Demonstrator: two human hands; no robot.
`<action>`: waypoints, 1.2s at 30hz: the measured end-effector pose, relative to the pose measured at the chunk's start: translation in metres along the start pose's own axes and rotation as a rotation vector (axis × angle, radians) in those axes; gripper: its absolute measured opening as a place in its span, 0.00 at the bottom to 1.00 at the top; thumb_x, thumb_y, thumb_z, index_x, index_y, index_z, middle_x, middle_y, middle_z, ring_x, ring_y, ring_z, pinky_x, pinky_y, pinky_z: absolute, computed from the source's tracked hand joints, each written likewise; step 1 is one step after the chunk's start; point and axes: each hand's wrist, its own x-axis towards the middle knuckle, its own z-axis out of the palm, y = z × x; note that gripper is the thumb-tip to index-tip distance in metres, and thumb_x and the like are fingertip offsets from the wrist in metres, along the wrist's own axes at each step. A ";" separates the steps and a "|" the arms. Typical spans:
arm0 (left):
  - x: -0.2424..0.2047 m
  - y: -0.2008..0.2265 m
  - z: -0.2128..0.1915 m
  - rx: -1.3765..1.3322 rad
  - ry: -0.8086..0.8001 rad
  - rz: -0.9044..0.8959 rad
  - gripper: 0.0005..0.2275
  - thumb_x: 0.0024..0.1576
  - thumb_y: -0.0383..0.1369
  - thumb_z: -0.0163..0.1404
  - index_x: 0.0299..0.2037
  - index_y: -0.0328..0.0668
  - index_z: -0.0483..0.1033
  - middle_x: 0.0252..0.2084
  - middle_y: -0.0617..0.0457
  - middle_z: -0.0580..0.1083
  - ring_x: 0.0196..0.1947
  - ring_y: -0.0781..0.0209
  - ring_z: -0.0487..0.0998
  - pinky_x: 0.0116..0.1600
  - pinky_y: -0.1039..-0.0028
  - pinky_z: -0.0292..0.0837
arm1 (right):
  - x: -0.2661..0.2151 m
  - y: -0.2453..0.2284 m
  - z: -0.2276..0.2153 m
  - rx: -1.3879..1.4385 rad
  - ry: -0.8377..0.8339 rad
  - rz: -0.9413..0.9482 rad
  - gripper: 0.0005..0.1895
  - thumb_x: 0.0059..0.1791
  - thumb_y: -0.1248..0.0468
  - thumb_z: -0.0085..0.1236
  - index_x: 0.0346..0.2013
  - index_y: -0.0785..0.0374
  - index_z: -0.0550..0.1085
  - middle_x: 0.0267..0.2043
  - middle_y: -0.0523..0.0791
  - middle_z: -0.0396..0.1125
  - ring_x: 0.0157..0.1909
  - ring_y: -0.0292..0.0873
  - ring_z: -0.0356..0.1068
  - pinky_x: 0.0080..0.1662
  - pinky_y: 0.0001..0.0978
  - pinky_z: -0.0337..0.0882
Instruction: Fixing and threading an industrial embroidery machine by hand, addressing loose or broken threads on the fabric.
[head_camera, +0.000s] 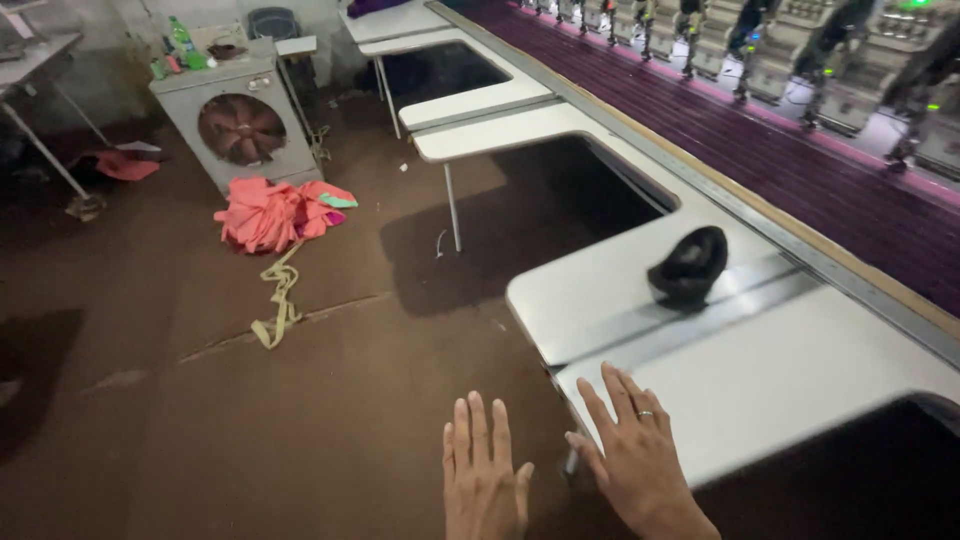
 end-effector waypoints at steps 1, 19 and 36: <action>0.019 -0.017 0.020 -0.001 0.004 0.007 0.48 0.43 0.54 0.61 0.73 0.41 0.55 0.76 0.37 0.53 0.76 0.40 0.52 0.74 0.55 0.50 | 0.026 -0.005 0.018 -0.007 0.007 -0.005 0.35 0.49 0.40 0.49 0.69 0.48 0.63 0.76 0.50 0.52 0.74 0.52 0.53 0.66 0.51 0.57; 0.408 -0.336 0.401 0.017 0.066 0.175 0.58 0.28 0.60 0.65 0.73 0.47 0.56 0.76 0.40 0.55 0.76 0.44 0.54 0.74 0.55 0.52 | 0.482 -0.058 0.370 -0.114 0.082 0.198 0.37 0.47 0.35 0.50 0.69 0.41 0.62 0.77 0.44 0.53 0.75 0.45 0.54 0.66 0.46 0.59; 0.842 -0.542 0.676 -0.307 0.004 0.342 0.39 0.51 0.48 0.57 0.71 0.35 0.58 0.75 0.34 0.56 0.75 0.38 0.53 0.74 0.55 0.52 | 0.981 -0.058 0.585 -0.165 0.076 0.315 0.33 0.50 0.43 0.51 0.67 0.52 0.65 0.75 0.53 0.54 0.71 0.55 0.57 0.65 0.51 0.59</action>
